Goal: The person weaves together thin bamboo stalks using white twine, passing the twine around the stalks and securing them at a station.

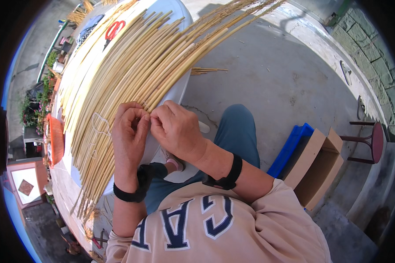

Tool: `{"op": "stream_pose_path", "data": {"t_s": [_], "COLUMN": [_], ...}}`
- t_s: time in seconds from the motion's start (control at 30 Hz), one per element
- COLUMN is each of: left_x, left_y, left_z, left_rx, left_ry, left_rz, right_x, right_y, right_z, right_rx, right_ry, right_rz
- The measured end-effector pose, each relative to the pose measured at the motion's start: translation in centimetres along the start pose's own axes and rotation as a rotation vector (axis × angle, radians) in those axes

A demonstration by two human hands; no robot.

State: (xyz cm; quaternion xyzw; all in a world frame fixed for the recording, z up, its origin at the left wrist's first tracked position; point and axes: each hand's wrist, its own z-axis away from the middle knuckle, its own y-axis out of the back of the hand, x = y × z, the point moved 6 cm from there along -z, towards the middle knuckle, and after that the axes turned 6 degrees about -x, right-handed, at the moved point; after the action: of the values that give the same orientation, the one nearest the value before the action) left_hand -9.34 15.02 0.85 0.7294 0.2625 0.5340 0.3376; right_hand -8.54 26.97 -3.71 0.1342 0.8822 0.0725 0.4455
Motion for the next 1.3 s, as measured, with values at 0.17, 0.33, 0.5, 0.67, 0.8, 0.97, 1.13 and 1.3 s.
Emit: {"op": "stream_pose_path", "data": {"t_s": [0.17,0.33,0.5,0.67,0.8,0.97,1.13,1.3], "left_x": [0.0,-0.1,0.0,0.4,0.4,0.4,0.4,-0.2], "left_y": [0.0,0.0,-0.2,-0.2,-0.2,-0.3,-0.3,-0.3], "left_z": [0.1,0.0,0.2,0.2,0.2,0.2,0.3,0.3], "left_rx": [0.0,0.001,0.02,0.014,0.035,0.052,0.052,0.051], "left_ry": [0.013,0.032,-0.069,-0.067,-0.036,-0.024,-0.02,0.02], "left_rz": [0.028,0.029,-0.064,-0.11,-0.089,-0.09,-0.079,-0.013], "right_x": [0.1,0.4,0.4,0.7,0.9,0.8,1.2,1.2], "right_y": [-0.1,-0.1,0.1,0.0,0.0,0.1,0.0,0.1], "right_z": [0.0,-0.3,-0.8,-0.7,-0.7,-0.8,-0.7,-0.5], "right_rx": [-0.018,-0.029,-0.077,-0.029,-0.034,-0.046,-0.047,-0.05], "right_ry": [-0.034,-0.048,-0.055,-0.076,-0.136,-0.155,-0.214,-0.241], "right_rz": [0.003,-0.042,-0.043,-0.097,-0.114,-0.125,-0.19,-0.21]}}
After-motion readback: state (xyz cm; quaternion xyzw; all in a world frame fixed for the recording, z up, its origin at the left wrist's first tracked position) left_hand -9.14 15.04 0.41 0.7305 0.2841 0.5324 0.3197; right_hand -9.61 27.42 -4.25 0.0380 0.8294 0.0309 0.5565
